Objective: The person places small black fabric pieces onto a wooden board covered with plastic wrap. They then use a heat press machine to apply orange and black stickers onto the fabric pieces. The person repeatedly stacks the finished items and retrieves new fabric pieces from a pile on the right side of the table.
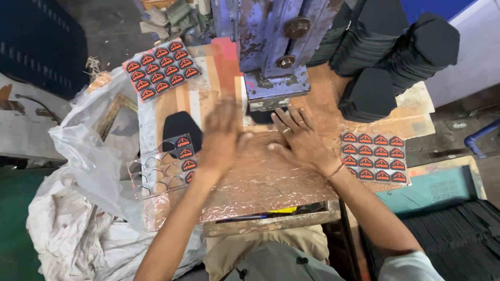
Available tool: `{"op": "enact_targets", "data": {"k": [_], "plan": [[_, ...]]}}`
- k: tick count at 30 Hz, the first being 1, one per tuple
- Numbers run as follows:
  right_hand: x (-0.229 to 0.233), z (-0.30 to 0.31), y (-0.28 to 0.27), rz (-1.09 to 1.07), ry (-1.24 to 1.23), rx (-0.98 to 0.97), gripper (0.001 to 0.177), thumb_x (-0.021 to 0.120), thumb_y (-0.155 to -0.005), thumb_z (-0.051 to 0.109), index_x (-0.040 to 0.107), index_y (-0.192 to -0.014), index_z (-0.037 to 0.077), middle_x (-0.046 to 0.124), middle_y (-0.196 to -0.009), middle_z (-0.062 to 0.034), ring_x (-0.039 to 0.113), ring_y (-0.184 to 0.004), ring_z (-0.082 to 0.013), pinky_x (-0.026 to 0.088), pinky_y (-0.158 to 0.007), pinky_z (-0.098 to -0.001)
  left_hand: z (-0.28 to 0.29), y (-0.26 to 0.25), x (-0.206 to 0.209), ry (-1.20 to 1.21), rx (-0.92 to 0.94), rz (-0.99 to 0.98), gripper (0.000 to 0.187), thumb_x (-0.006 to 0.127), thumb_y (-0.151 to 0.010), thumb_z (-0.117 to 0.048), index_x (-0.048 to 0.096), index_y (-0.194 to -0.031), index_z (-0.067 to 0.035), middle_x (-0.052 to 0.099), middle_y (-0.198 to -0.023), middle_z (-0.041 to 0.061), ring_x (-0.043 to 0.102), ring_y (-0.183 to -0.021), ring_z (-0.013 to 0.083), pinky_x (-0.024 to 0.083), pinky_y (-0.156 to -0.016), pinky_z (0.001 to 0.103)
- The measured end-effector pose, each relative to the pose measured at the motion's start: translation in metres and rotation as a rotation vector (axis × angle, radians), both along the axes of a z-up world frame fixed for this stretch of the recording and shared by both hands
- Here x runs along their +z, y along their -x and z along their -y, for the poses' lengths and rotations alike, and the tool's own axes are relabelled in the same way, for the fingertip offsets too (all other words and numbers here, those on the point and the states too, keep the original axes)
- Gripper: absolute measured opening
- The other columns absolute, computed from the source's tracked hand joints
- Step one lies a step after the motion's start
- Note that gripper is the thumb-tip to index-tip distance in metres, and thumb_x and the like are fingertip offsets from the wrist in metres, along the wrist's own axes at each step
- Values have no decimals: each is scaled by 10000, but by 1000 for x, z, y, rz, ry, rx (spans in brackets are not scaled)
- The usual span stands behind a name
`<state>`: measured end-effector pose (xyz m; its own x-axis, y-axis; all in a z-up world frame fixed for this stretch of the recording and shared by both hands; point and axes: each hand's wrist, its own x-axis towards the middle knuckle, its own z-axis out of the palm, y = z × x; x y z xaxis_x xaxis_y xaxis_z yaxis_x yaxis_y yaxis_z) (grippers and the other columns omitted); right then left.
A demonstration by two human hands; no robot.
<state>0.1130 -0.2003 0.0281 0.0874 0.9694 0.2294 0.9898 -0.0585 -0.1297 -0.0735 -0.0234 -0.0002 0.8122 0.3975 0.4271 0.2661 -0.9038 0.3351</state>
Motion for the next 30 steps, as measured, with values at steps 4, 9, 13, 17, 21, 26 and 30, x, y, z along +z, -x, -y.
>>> {"op": "enact_targets", "data": {"k": [4, 9, 13, 17, 21, 26, 30], "plan": [[2, 11, -12, -109, -10, 51, 796, 562, -984, 563, 453, -1508, -26, 442, -1579, -246, 361, -1492, -433, 234, -1238, -519, 19, -13, -19, 12, -59, -124, 711, 605, -978, -471, 391, -1561, -125, 352, -1625, 190, 278, -1470, 445, 202, -1175, 655], [-1, 1, -22, 21, -12, 110, 805, 580, -980, 536, 460, -1494, -71, 496, -1500, -268, 414, -1448, -413, 241, -1258, -527, 12, -19, -17, 15, -15, -80, 634, 605, -997, -488, 484, -1501, -122, 363, -1617, 170, 293, -1495, 432, 236, -1201, 660], [11, 3, -20, -31, 8, 108, 776, 606, -968, 520, 486, -1470, -59, 512, -1482, -264, 434, -1437, -410, 244, -1245, -526, 16, -18, -14, 18, -35, -113, 640, 607, -987, -474, 499, -1491, -95, 361, -1613, 193, 310, -1473, 447, 226, -1195, 650], [13, 4, -18, -83, -59, 115, 727, 648, -943, 495, 537, -1434, -30, 542, -1467, -248, 469, -1414, -395, 281, -1234, -532, 24, -10, -12, 44, -58, -102, 679, 607, -991, -467, 472, -1518, -61, 377, -1607, 181, 327, -1480, 430, 223, -1204, 632], [6, 1, -25, -141, -127, 143, 633, 679, -953, 440, 582, -1401, 4, 584, -1425, -206, 516, -1379, -387, 344, -1238, -511, 23, -17, -9, 108, -22, -105, 717, 600, -979, -458, 436, -1526, -24, 372, -1611, 173, 300, -1496, 434, 221, -1213, 631], [12, 2, -20, -164, -137, 152, 643, 695, -938, 444, 594, -1372, -20, 587, -1397, -218, 536, -1337, -389, 366, -1201, -510, 34, -14, -18, 7, -33, -108, 652, 589, -986, -458, 468, -1528, -118, 338, -1620, 163, 262, -1498, 434, 199, -1199, 655], [14, 2, -16, -141, -140, 138, 644, 704, -904, 419, 612, -1351, -36, 588, -1373, -216, 537, -1314, -399, 383, -1165, -511, 37, -12, -14, 43, -26, -119, 642, 589, -983, -443, 473, -1524, -117, 346, -1629, 139, 256, -1505, 419, 193, -1205, 651]]}}
